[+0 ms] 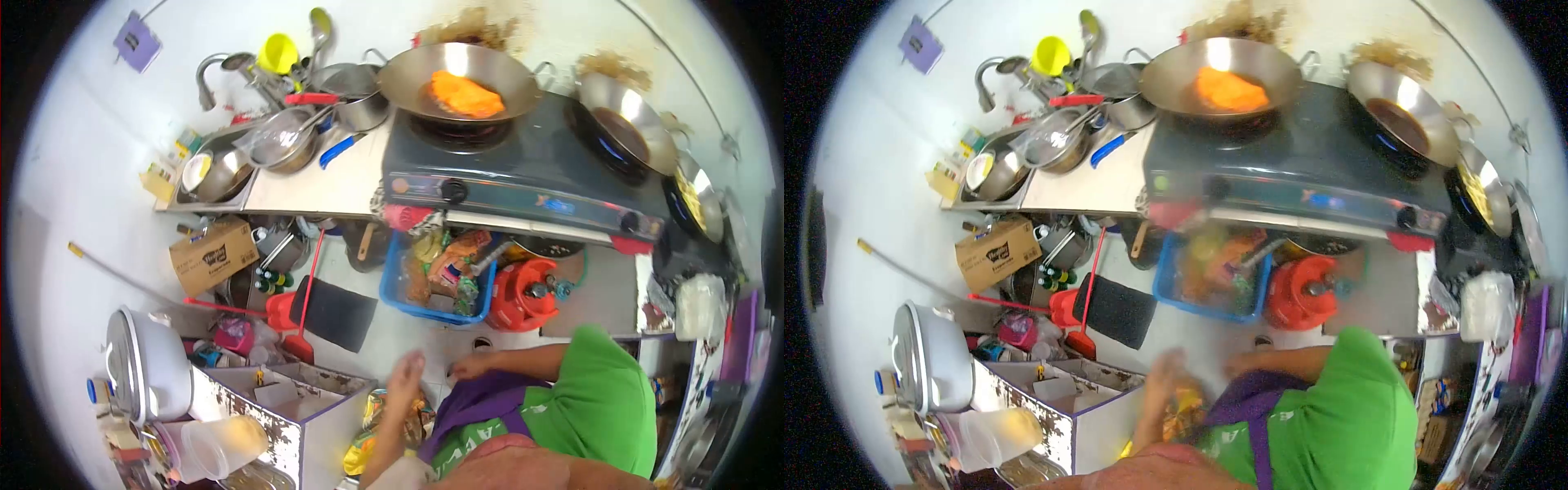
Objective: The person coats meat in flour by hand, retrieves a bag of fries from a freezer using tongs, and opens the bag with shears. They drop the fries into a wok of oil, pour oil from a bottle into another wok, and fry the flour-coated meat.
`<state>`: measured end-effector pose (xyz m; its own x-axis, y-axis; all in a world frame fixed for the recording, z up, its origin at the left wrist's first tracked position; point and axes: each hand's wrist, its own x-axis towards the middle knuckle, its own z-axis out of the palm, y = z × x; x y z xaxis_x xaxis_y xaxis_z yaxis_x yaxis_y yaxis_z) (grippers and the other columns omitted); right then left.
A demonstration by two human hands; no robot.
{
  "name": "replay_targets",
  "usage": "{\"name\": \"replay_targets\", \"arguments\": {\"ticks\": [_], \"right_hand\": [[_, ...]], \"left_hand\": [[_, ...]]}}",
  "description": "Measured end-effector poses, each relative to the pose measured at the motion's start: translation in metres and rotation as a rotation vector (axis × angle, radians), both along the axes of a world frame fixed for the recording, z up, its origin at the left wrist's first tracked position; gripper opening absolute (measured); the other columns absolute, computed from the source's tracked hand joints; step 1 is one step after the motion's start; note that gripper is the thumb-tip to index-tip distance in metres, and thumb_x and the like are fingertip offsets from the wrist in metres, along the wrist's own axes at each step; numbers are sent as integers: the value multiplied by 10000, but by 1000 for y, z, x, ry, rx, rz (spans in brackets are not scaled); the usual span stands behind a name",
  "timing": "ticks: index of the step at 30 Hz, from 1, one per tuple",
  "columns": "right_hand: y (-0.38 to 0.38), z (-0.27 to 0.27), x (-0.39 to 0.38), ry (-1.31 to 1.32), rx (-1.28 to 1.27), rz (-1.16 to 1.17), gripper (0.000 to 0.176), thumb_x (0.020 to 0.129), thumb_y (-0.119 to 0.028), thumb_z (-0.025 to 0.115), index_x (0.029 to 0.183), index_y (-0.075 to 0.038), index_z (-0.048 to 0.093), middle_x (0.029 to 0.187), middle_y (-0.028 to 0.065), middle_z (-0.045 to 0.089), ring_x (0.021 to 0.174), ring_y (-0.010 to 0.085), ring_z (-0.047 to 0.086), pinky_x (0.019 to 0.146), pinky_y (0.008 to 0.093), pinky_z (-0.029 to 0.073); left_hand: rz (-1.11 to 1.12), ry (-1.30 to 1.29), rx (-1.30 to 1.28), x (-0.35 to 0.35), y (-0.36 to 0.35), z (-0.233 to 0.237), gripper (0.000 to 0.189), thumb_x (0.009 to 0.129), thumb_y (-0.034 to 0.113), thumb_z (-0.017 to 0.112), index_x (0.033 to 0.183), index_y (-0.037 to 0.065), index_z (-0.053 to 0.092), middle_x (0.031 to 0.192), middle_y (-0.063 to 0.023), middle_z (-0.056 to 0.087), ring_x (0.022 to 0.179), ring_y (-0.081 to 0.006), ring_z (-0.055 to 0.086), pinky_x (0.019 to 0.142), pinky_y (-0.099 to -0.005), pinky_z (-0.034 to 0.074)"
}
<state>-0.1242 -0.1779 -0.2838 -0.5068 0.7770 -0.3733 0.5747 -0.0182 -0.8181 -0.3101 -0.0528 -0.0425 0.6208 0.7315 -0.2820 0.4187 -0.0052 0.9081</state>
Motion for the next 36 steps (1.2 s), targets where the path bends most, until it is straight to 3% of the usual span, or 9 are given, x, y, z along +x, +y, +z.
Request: {"name": "replay_targets", "arguments": {"ticks": [2, 4, 6, 8, 10, 12, 18, 25, 36], "right_hand": [[-94, -14, 8, 42, -132, 171, 433, 890, -417, 449, 1111, -65, 572, 989, 214, 591, 970, 334, 559, 844, 454, 424], [-203, -101, 34, 691, 264, -245, 536, 900, -487, 395, 1209, -71, 531, 1111, 211, 562, 1055, 333, 525, 915, 441, 386], [-195, 106, 40, -316, -303, -540, 564, 903, -496, 382, 1218, -49, 522, 1216, 192, 520, 1112, 321, 500, 952, 412, 368], [-260, 77, 52, -576, -518, -705, 594, 872, -513, 434, 1207, -31, 526, 1255, 192, 493, 1147, 315, 480, 971, 389, 364], [-350, 21, 65, -177, -578, -1180, 676, 829, -547, 425, 1221, -2, 501, 1272, 206, 473, 1192, 346, 434, 1018, 390, 323], [-384, 25, 63, -628, -616, -997, 582, 804, -474, 516, 1179, -30, 544, 1149, 196, 567, 1086, 336, 528, 950, 375, 403], [-406, 54, 28, -550, -505, -1113, 519, 785, -389, 538, 1168, -38, 549, 1094, 201, 591, 995, 357, 571, 875, 407, 448], [-408, 98, 19, -372, -327, -1197, 374, 786, -254, 535, 1114, -78, 571, 1020, 193, 612, 945, 354, 586, 818, 421, 455], [-555, 52, 66, -547, -480, -1236, 479, 798, -377, 558, 1172, -78, 552, 1101, 182, 591, 1022, 356, 553, 890, 429, 431]], "left_hand": [[-37, -175, 10, 21, 26, 50, 376, 907, 302, 506, 1144, 13, 544, 1118, -114, 564, 1061, -181, 516, 922, -315, 389], [-85, -499, 66, 40, 35, 115, 487, 909, 418, 465, 1148, -1, 536, 1137, -137, 547, 1066, -218, 509, 936, -350, 378], [-261, -770, 36, 64, 26, 190, 621, 898, 561, 351, 1098, 12, 560, 1059, -150, 560, 948, -225, 529, 838, -353, 409], [-641, -991, -108, 80, 2, 251, 778, 850, 682, 247, 1114, 19, 559, 1040, -183, 562, 946, -288, 528, 841, -418, 405], [-1026, -1115, -189, 93, -24, 291, 737, 849, 646, 264, 1114, 24, 559, 1044, -173, 560, 948, -279, 529, 837, -410, 406], [-1314, -1185, -216, 106, -45, 313, 697, 849, 610, 281, 1115, 28, 559, 1049, -163, 558, 950, -270, 529, 832, -403, 407], [-1732, -1244, -170, 143, -119, 336, 579, 846, 502, 333, 1117, 42, 558, 1061, -135, 553, 955, -243, 531, 820, -381, 409], [-1903, -1355, -51, 188, -209, 346, 452, 842, 376, 393, 1119, 58, 557, 1076, -102, 547, 961, -212, 533, 806, -355, 411], [-1485, -1735, 175, 183, -300, 369, 308, 837, 178, 488, 1122, 83, 555, 1099, -49, 537, 971, -162, 536, 783, -315, 415]]}}
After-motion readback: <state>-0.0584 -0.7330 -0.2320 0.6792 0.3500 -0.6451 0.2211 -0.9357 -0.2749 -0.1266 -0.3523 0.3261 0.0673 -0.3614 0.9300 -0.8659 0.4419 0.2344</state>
